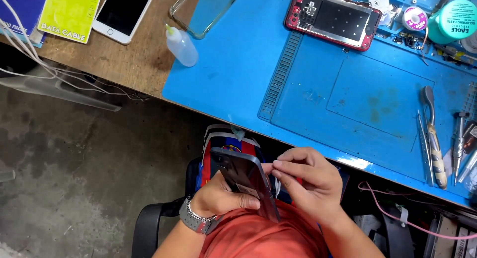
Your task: A person inspects a smartphone at a repair bench, peels off a protective layer, then moves to a service counter to plug in a charging cable and interact with a customer.
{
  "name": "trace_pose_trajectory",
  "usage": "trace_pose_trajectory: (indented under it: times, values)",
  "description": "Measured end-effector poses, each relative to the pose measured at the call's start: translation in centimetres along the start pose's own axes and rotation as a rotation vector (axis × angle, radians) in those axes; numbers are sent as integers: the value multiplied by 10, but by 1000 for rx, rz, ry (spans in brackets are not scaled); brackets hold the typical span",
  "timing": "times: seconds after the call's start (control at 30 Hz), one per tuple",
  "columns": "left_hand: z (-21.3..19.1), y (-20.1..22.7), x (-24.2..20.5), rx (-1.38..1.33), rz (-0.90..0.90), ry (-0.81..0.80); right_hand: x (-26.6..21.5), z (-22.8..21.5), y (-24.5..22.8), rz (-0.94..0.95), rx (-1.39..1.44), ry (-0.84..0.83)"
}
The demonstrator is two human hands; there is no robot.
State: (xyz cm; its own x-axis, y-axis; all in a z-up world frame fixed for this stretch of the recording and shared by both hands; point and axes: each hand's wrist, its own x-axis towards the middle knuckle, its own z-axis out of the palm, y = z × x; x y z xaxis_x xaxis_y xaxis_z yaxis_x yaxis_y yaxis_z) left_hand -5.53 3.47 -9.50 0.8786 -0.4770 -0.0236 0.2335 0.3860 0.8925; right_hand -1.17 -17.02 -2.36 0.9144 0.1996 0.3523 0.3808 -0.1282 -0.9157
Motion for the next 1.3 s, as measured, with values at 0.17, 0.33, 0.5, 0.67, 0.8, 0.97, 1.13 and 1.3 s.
trace_pose_trajectory:
  times: [0.17, 0.33, 0.5, 0.67, 0.8, 0.97, 1.13, 1.3]
  values:
    - [17, 29, 17, -274, -43, 26, -4, -1, 4, -140, -50, 75]
    - [15, 39, 44, -148, -72, 258, -7, -21, 4, 42, 162, 236]
    - [26, 75, 67, 90, -431, 445, -20, -54, 28, 257, 568, 140]
    - [27, 70, 65, -26, -296, 373, -24, -56, 21, 345, 499, 58]
    - [23, 59, 54, -109, -341, 426, -29, -54, 11, 551, 358, -13]
    - [11, 31, 44, -179, -321, 462, -27, -51, 22, 805, 529, -161]
    - [19, 47, 43, -373, -425, 464, -18, -45, 30, 883, 508, -271]
    - [28, 63, 43, -33, -364, 391, -14, -39, 29, 898, 461, -312]
